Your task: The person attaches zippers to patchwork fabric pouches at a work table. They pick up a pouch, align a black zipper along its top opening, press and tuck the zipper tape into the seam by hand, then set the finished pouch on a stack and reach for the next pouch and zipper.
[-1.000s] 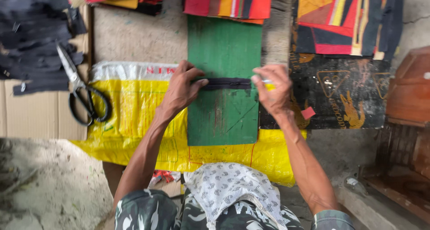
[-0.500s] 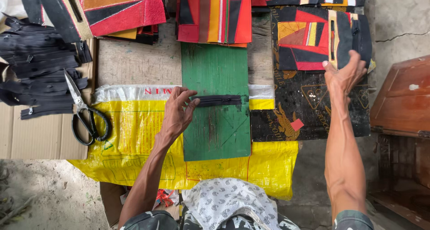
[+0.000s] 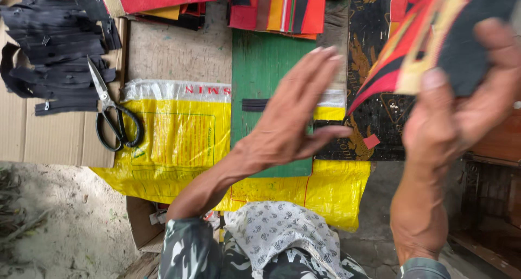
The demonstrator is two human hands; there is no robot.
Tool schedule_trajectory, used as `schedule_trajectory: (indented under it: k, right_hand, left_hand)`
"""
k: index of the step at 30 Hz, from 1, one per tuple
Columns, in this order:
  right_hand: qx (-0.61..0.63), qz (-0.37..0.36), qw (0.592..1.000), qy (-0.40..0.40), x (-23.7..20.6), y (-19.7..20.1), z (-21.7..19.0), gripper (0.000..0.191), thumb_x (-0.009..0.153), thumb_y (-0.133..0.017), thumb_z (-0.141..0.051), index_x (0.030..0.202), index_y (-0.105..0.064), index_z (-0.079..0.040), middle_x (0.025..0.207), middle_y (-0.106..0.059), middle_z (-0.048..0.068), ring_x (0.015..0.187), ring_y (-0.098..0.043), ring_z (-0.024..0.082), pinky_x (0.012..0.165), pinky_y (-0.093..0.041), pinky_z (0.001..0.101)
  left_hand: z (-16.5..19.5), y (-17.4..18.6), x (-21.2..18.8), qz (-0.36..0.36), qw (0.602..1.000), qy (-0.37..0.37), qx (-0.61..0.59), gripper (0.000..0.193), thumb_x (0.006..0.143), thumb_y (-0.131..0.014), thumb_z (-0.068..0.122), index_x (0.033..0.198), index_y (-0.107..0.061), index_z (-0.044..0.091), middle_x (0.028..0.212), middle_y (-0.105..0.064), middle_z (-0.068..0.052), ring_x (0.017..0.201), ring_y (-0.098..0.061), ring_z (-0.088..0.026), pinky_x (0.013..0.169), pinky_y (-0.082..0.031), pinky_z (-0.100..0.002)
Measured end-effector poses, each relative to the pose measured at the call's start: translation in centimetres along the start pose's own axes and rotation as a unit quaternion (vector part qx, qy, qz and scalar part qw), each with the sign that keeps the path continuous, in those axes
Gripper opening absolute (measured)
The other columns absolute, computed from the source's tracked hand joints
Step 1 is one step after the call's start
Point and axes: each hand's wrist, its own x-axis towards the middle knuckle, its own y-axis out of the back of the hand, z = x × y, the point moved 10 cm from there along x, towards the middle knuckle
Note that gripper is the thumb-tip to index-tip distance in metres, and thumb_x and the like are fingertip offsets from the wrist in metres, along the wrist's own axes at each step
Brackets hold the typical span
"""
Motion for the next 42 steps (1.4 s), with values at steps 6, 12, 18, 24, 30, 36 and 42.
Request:
schedule_trajectory:
  k: [6, 12, 18, 24, 30, 36, 42]
  right_hand:
    - [-0.074, -0.015, 0.997, -0.013, -4.8, -6.6, -3.9, 0.072, 0.105, -0.069, -0.014, 0.158, -0.021, -0.007, 0.137, -0.050, 0.007, 0.118, -0.054, 0.015, 0.110, -0.046, 0.0294]
    - [0.204, -0.068, 0.931, -0.296, -12.0, -6.4, 8.9, 0.088, 0.091, -0.067, -0.037, 0.157, -0.027, 0.005, 0.159, -0.042, 0.013, 0.150, -0.043, 0.018, 0.129, -0.030, 0.0323]
    - [0.060, -0.063, 0.917, -0.390, -23.0, -6.5, 16.5, 0.038, 0.105, -0.065, -0.009, 0.136, -0.052, 0.008, 0.128, -0.069, 0.015, 0.116, -0.065, 0.017, 0.106, -0.050, 0.0315]
    - [0.023, -0.069, 0.918, -0.390, -24.1, -7.3, 19.2, 0.034, 0.100, -0.063, -0.003, 0.132, -0.050, 0.002, 0.117, -0.072, 0.010, 0.108, -0.066, 0.010, 0.098, -0.051, 0.0244]
    - [-0.033, -0.078, 0.927, -0.367, -22.1, -7.0, 21.0, 0.025, 0.100, -0.070, -0.001, 0.122, -0.062, 0.006, 0.106, -0.072, 0.006, 0.096, -0.066, 0.009, 0.090, -0.055, 0.0234]
    - [-0.075, -0.103, 0.919, -0.373, -19.8, -6.9, 23.4, 0.037, 0.094, -0.075, -0.001, 0.127, -0.060, 0.007, 0.096, -0.069, 0.003, 0.086, -0.062, 0.005, 0.077, -0.051, 0.0203]
    - [-0.085, -0.106, 0.911, -0.388, -18.4, -6.9, 25.6, 0.037, 0.094, -0.077, -0.001, 0.127, -0.061, 0.007, 0.093, -0.068, 0.003, 0.085, -0.062, 0.005, 0.076, -0.051, 0.0199]
  left_hand:
    - [-0.9, 2.1, -2.0, -0.002, 0.986, 0.106, -0.132, 0.071, 0.080, -0.055, -0.011, 0.148, -0.048, 0.008, 0.145, -0.058, -0.018, 0.130, -0.062, -0.032, 0.103, -0.057, -0.037]
    - [-9.9, 2.7, -17.1, 0.025, 0.807, 0.403, -0.430, 0.033, 0.092, -0.076, 0.013, 0.120, -0.068, -0.002, 0.107, -0.076, -0.003, 0.092, -0.071, -0.008, 0.084, -0.061, -0.028]
    - [-13.8, -4.6, -27.1, -0.036, 0.772, 0.502, -0.388, 0.033, 0.090, -0.077, 0.017, 0.115, -0.070, -0.003, 0.099, -0.076, -0.003, 0.086, -0.066, -0.007, 0.076, -0.058, -0.028]
    - [-17.0, -5.2, -29.6, -0.001, 0.804, 0.510, -0.305, 0.030, 0.095, -0.074, 0.018, 0.115, -0.072, -0.004, 0.098, -0.076, -0.003, 0.087, -0.064, -0.006, 0.077, -0.055, -0.024]
    - [-18.5, -5.4, -27.9, -0.011, 0.787, 0.530, -0.315, 0.029, 0.096, -0.071, 0.015, 0.118, -0.069, -0.003, 0.100, -0.077, -0.005, 0.089, -0.067, -0.007, 0.079, -0.057, -0.027]
    - [-20.1, -5.4, -25.6, -0.002, 0.791, 0.512, -0.336, 0.031, 0.096, -0.070, 0.012, 0.123, -0.067, -0.004, 0.108, -0.076, -0.006, 0.097, -0.067, -0.008, 0.088, -0.056, -0.027]
    - [-22.7, -6.1, -25.9, -0.016, 0.756, 0.576, -0.309, 0.030, 0.095, -0.072, 0.015, 0.118, -0.068, -0.003, 0.100, -0.077, -0.006, 0.088, -0.068, -0.008, 0.077, -0.059, -0.027]
